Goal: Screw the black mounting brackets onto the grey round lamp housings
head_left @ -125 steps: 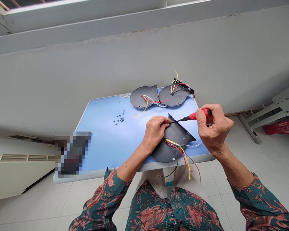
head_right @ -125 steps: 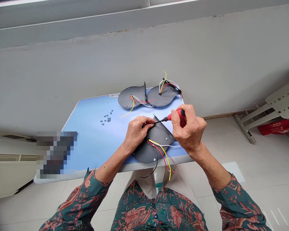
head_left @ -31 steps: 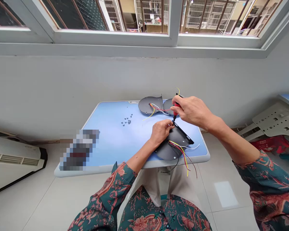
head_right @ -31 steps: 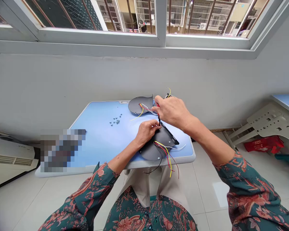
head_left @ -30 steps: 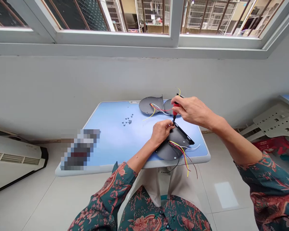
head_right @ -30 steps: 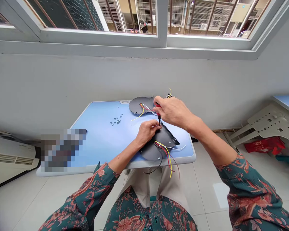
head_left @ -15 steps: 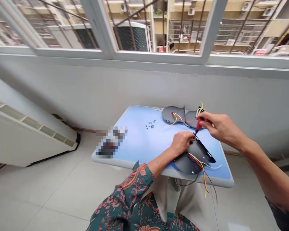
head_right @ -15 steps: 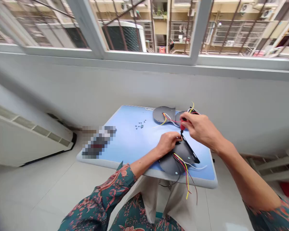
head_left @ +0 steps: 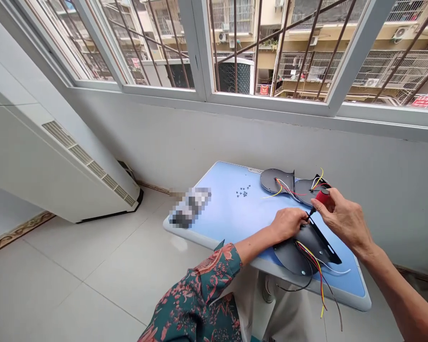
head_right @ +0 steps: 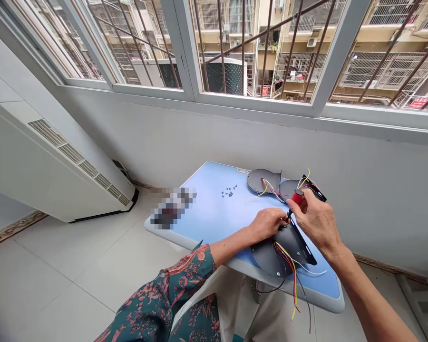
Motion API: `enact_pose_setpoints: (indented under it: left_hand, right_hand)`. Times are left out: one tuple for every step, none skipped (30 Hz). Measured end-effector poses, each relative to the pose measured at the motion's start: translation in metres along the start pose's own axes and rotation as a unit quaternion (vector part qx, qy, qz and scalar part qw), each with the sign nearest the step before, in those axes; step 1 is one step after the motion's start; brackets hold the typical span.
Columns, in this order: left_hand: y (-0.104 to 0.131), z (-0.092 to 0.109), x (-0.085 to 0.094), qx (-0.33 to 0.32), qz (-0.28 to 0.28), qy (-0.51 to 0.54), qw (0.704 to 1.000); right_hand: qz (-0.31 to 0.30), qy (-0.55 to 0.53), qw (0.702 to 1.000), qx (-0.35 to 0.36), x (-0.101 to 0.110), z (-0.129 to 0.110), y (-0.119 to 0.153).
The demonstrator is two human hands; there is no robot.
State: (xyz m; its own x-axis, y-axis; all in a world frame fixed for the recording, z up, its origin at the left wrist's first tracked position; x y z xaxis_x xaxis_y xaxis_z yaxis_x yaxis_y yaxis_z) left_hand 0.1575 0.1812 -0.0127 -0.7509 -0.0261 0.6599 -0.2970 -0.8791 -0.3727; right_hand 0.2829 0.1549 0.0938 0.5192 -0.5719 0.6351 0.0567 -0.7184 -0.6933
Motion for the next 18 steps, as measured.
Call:
enact_pose_setpoints:
  left_hand:
    - [-0.004, -0.005, 0.010, 0.006, 0.006, 0.015, 1.000]
    - [-0.010, -0.013, 0.025, 0.022, 0.027, 0.024, 0.999]
    - [-0.015, -0.025, 0.043, 0.056, 0.059, 0.023, 0.996]
    - [-0.020, -0.040, 0.064, 0.099, 0.104, -0.007, 0.990]
    - [-0.024, -0.057, 0.086, 0.148, 0.149, -0.060, 0.976]
    - [-0.027, -0.072, 0.105, 0.173, 0.170, -0.092, 0.966]
    - [-0.031, -0.087, 0.120, 0.190, 0.178, -0.114, 0.959]
    - [-0.033, -0.100, 0.131, 0.206, 0.177, -0.133, 0.953]
    - [-0.035, -0.112, 0.139, 0.216, 0.173, -0.149, 0.949]
    - [-0.037, -0.123, 0.143, 0.223, 0.166, -0.162, 0.947]
    - [-0.038, -0.131, 0.143, 0.228, 0.158, -0.173, 0.945]
    - [-0.039, -0.137, 0.142, 0.231, 0.151, -0.182, 0.944]
    - [-0.039, -0.141, 0.140, 0.233, 0.145, -0.188, 0.943]
    - [-0.040, -0.144, 0.137, 0.233, 0.140, -0.193, 0.943]
    - [-0.040, -0.144, 0.135, 0.232, 0.138, -0.194, 0.943]
    - [-0.041, -0.144, 0.134, 0.231, 0.136, -0.193, 0.944]
    - [-0.041, -0.142, 0.134, 0.228, 0.137, -0.189, 0.945]
    - [-0.042, -0.139, 0.136, 0.226, 0.138, -0.183, 0.947]
  right_hand:
    - [0.015, -0.009, 1.000, -0.015, 0.003, 0.002, 0.000]
    - [0.038, -0.013, 0.999, -0.030, 0.008, 0.004, -0.001]
    - [0.063, -0.016, 0.997, -0.043, 0.013, 0.006, 0.000]
    - [0.087, -0.020, 0.994, -0.057, 0.018, 0.008, 0.001]
    - [0.108, -0.026, 0.991, -0.070, 0.023, 0.011, 0.002]
    - [0.123, -0.032, 0.989, -0.082, 0.027, 0.013, 0.004]
    - [0.132, -0.039, 0.986, -0.090, 0.030, 0.015, 0.007]
    - [0.137, -0.046, 0.985, -0.096, 0.031, 0.016, 0.009]
    - [0.138, -0.052, 0.984, -0.100, 0.033, 0.016, 0.012]
    - [0.137, -0.056, 0.984, -0.102, 0.033, 0.016, 0.014]
    - [0.135, -0.058, 0.984, -0.102, 0.034, 0.015, 0.017]
    - [0.133, -0.059, 0.984, -0.101, 0.034, 0.014, 0.019]
    - [0.131, -0.060, 0.984, -0.100, 0.035, 0.012, 0.021]
    - [0.128, -0.061, 0.985, -0.099, 0.035, 0.010, 0.022]
    - [0.125, -0.064, 0.985, -0.098, 0.036, 0.008, 0.024]
    - [0.122, -0.069, 0.985, -0.098, 0.037, 0.006, 0.024]
    - [0.120, -0.075, 0.985, -0.098, 0.038, 0.004, 0.025]
    - [0.118, -0.083, 0.984, -0.100, 0.039, 0.003, 0.025]
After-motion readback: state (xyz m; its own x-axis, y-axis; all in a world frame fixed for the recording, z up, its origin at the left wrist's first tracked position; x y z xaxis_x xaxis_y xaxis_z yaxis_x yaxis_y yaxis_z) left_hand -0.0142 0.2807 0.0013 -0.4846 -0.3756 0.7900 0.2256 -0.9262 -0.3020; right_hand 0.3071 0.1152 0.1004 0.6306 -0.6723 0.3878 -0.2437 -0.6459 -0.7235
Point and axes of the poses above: each hand's wrist, its own y-axis away from the middle knuckle, its own x-axis out of the back of the hand, z = x × y, the point moved 5 cm from there along -y, towards the middle knuckle, and after that the axes turned 12 degrees about z, right-handed, at the moved point
